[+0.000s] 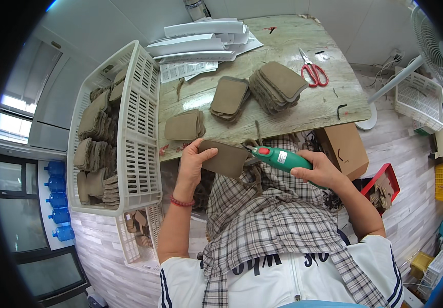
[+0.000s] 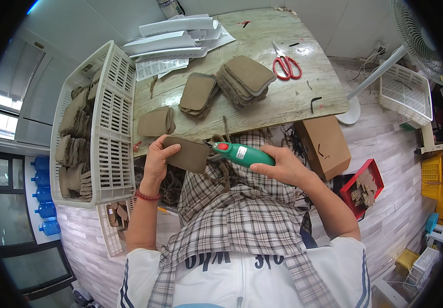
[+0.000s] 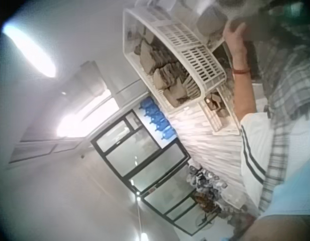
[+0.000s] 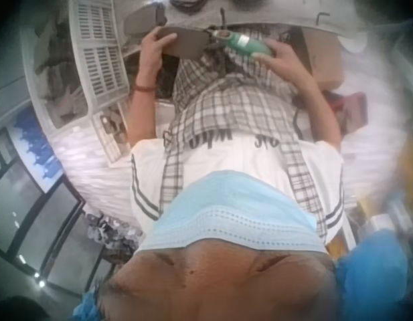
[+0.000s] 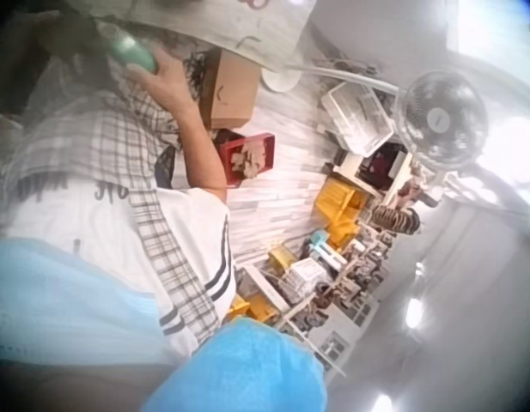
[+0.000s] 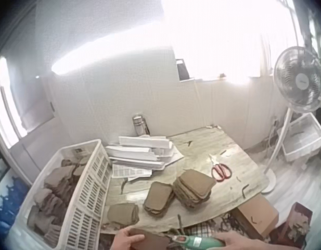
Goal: The person uses a green rotary cutter to trim the edges of small brown fabric pieces. They pick up each piece from a white basket, cut along the edges, and place the trimmed pieces on the table. The person repeats this process for multiple pieces throughout the video.
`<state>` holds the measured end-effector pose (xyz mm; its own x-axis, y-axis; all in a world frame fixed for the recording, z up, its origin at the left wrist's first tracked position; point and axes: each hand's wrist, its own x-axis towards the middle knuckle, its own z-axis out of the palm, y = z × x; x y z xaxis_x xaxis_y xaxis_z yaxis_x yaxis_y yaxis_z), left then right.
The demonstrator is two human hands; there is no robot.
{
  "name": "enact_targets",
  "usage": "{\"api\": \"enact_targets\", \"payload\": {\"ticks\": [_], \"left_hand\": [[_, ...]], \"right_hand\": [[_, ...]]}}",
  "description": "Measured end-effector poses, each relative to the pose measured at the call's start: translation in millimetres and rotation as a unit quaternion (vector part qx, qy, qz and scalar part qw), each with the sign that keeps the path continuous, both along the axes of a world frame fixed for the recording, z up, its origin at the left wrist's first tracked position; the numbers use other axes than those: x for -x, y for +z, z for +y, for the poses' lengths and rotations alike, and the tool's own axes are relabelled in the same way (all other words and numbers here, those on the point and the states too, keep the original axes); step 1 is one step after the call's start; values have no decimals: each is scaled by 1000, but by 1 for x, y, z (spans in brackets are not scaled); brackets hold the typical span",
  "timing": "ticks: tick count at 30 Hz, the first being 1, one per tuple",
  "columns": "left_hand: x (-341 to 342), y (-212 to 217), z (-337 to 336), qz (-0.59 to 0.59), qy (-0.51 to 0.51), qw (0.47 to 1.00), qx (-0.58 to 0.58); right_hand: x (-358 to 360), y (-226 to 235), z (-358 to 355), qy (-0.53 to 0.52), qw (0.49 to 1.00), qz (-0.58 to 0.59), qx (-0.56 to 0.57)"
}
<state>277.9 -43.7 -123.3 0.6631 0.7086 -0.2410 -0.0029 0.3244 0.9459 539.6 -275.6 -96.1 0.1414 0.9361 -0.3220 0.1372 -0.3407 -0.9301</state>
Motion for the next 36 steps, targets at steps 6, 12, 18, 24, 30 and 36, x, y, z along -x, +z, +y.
{"api": "enact_targets", "payload": {"ticks": [6, 12, 18, 24, 30, 36], "left_hand": [[-5, 4, -4, 8, 5, 1000, -8], [-8, 1, -5, 18, -5, 1000, -9], [-9, -3, -7, 43, -31, 999, -9], [-15, 1, -8, 52, -71, 996, 10], [-15, 4, -4, 74, -109, 991, 25], [-15, 13, -1, 85, -151, 984, 34]], "right_hand": [[0, -3, -2, 15, 999, -44, -23], [1, -5, -2, 15, 995, -83, -48], [3, -8, 0, 30, 991, -112, -65], [9, -6, 6, 22, 994, -104, -36], [13, -6, 16, 36, 995, -88, -40], [16, -2, 28, 51, 992, -105, -57]]}}
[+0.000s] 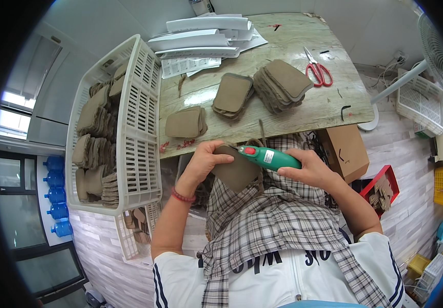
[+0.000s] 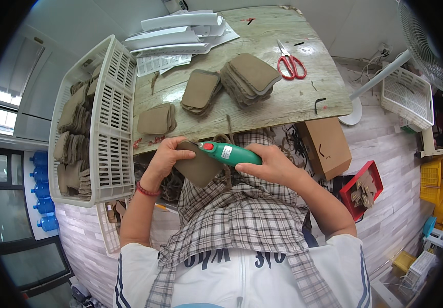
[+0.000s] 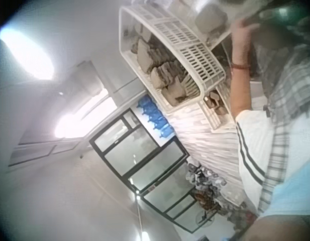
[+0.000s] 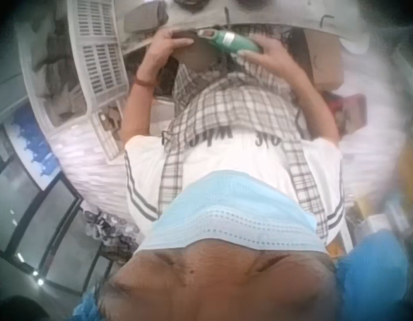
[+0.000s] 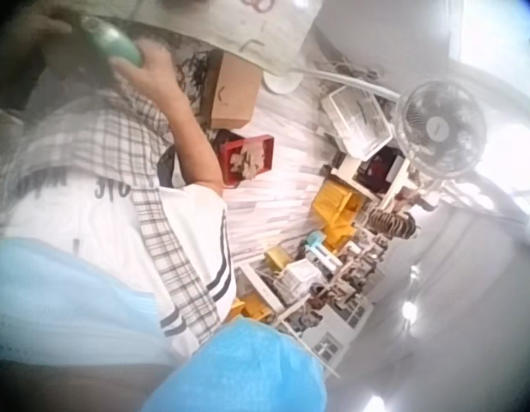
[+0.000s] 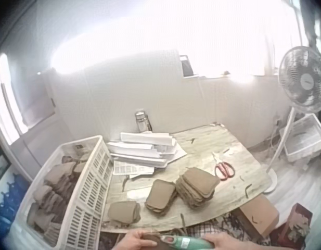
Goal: The person uses a green rotary cutter to trim the edges of small brown fabric pieces. They pick up each piece from a white basket, cut along the edges, and place the trimmed pieces on the table. The person repeats this process for multiple pieces throughout the video.
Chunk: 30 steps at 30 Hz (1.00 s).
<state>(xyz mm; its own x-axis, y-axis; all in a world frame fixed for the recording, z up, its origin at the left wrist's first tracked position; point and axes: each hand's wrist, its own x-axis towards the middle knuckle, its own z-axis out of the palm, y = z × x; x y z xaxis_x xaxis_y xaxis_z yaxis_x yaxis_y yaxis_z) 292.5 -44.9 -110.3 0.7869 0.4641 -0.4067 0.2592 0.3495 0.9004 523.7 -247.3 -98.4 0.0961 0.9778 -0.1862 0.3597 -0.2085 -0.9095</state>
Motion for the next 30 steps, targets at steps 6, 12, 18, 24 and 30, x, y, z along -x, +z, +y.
{"api": "enact_targets", "payload": {"ticks": [6, 12, 18, 24, 30], "left_hand": [[1, -2, 3, 38, -55, 998, 9], [40, 2, 64, -11, 100, 992, -76], [74, -44, 152, 4, 240, 957, -161], [-26, -57, 107, 204, 176, 638, -721], [-97, -72, 75, 232, 145, 722, -636]], "right_hand": [[6, 5, 15, 16, 999, 29, 25], [11, -5, 20, -25, 992, 120, 27], [6, -17, 7, -81, 986, 140, 24], [-1, -25, -10, -151, 981, 122, 31], [-3, -32, -22, -190, 978, 85, 10]]}}
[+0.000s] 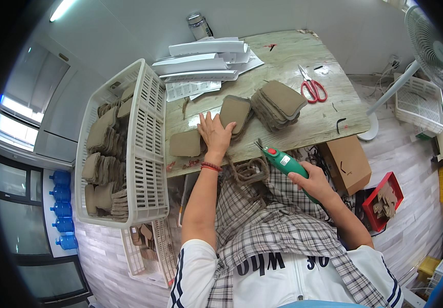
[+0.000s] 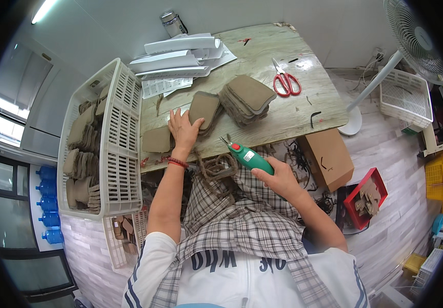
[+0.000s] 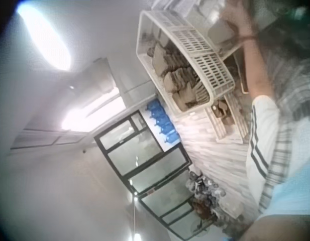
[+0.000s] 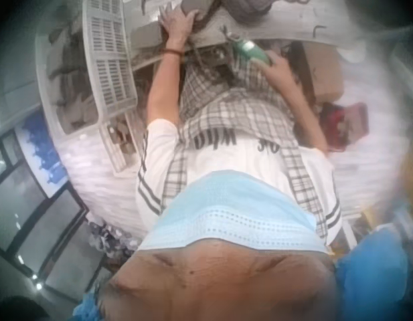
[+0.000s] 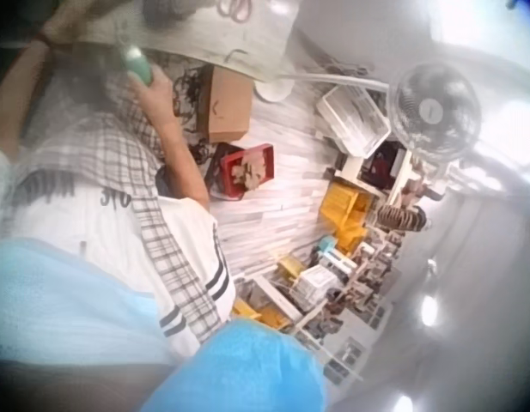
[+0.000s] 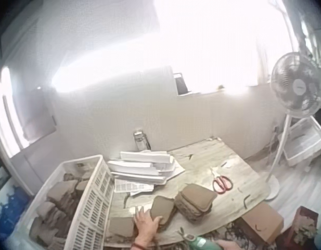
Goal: The person uses a green rotary cutter to trim the edges of small brown fabric pieces. They pick up each piece from a white basket, cut along the edges, and place the trimmed pieces on the table. The person repeats this process for multiple pieces throughout the video.
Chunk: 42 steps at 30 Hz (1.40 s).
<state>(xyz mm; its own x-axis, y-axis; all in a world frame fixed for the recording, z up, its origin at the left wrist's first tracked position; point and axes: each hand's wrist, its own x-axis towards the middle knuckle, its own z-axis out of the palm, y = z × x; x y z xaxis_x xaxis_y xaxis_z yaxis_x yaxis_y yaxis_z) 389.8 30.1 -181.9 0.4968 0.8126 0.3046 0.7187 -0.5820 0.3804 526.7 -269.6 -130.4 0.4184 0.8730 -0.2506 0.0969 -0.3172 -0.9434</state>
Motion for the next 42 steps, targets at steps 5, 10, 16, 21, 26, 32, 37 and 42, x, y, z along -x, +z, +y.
{"api": "enact_targets", "payload": {"ticks": [5, 10, 16, 21, 26, 32, 37, 42], "left_hand": [[-7, 2, -15, -177, 22, 984, -28], [7, 11, -27, -533, -2, 800, 275], [15, 45, -71, -759, -17, 502, 414], [16, 41, -79, -790, -4, 413, 453], [13, 40, -85, -791, -11, 395, 467], [3, 49, -104, -777, -2, 411, 476], [3, 39, -109, -761, -4, 408, 505], [2, 34, -121, -733, -10, 434, 524]], "right_hand": [[-1, -3, -3, -12, 1000, -4, -2], [5, 4, 6, -27, 999, -13, -28], [14, 17, 23, -30, 995, -79, -55], [25, 28, 31, -21, 992, -98, -73], [27, 30, 34, -7, 993, -91, -80], [25, 30, 34, -19, 990, -104, -98], [24, 31, 34, -41, 990, -97, -94], [21, 31, 35, -46, 986, -117, -113]]}}
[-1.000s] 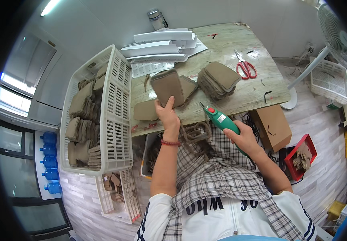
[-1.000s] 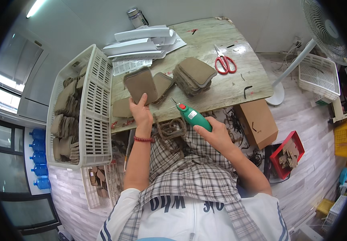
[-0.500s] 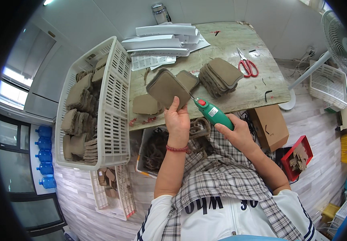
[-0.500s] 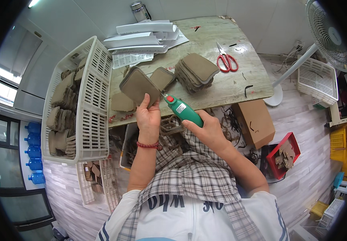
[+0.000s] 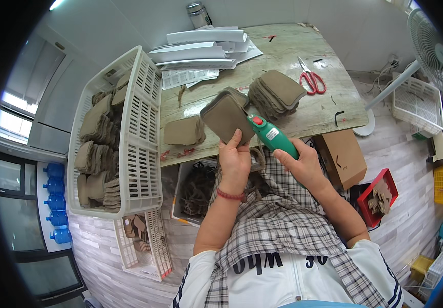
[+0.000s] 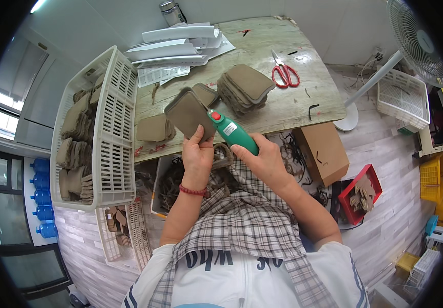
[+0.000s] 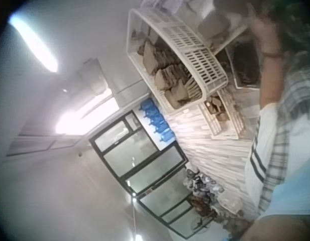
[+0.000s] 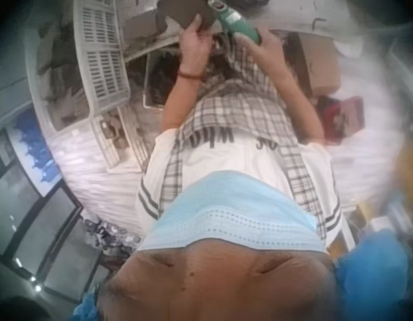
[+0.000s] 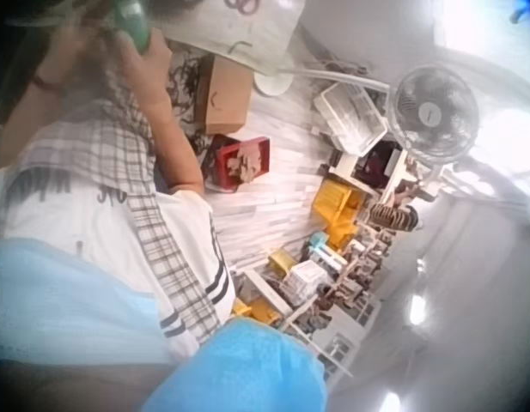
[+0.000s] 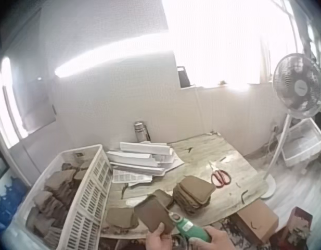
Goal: The person uses a green rotary cutter to trim the edges of small brown fabric pieces. They pick up each piece from a white basket, cut along the edges, and place the trimmed pieces on the table. The person repeats this process for multiple pieces throughout the video.
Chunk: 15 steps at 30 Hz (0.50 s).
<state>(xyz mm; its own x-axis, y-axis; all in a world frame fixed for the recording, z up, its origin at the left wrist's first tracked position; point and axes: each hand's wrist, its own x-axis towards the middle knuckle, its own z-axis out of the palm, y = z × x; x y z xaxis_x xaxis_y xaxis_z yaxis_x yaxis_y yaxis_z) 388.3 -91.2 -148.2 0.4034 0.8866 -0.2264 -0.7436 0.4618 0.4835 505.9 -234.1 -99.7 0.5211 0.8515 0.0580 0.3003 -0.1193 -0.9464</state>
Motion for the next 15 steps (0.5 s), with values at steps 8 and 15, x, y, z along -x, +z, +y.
{"api": "enact_targets", "payload": {"ticks": [8, 15], "left_hand": [[-1, -4, -18, 10, -30, 999, 13], [15, -4, -18, 38, -71, 997, -5]], "right_hand": [[-7, 11, 1, -14, 998, 63, 10], [-18, 17, -3, 24, 996, 88, 25]]}}
